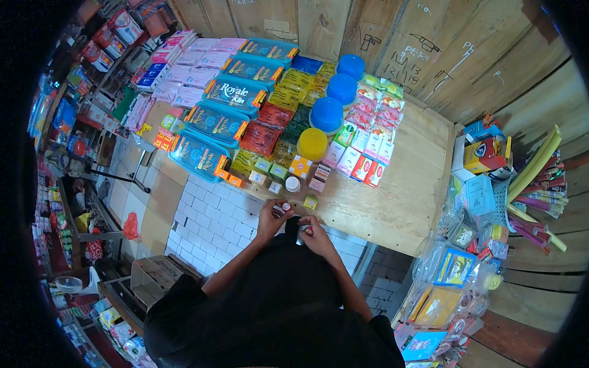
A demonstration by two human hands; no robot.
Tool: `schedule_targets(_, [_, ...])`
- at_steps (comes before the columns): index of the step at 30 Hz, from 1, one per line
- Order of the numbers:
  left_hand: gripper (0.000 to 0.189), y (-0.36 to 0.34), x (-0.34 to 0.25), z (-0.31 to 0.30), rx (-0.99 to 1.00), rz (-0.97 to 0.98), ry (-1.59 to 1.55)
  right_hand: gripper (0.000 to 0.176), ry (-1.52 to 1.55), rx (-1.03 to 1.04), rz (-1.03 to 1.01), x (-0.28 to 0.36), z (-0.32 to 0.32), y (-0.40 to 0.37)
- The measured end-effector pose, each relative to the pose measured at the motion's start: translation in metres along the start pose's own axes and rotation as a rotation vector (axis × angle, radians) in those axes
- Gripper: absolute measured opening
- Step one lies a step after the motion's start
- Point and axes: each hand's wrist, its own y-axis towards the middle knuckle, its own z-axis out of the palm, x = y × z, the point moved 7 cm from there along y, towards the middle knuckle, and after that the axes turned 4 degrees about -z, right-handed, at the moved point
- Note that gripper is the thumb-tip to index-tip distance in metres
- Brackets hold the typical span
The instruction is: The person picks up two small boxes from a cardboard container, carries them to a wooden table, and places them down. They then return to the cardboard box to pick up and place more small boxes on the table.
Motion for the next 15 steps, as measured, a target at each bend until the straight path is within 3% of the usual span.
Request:
schedule_targets(10, [0.038, 0.003, 0.001, 0.003, -0.061, -0.094, -0.072, 0.029, 0.091, -0.023, -0.097, -0.001, 0.001, -0.008])
schedule_targets(13, [0.039, 0.003, 0.002, 0.003, -0.078, -0.087, -0.095, 0.027, 0.085, 0.078, 0.153, -0.009, 0.004, -0.009])
schedule_targets(15, [0.039, 0.003, 0.002, 0.002, -0.09, -0.084, -0.124, 0.026, -0.024, 0.102, 0.158, 0.005, 0.0, -0.011])
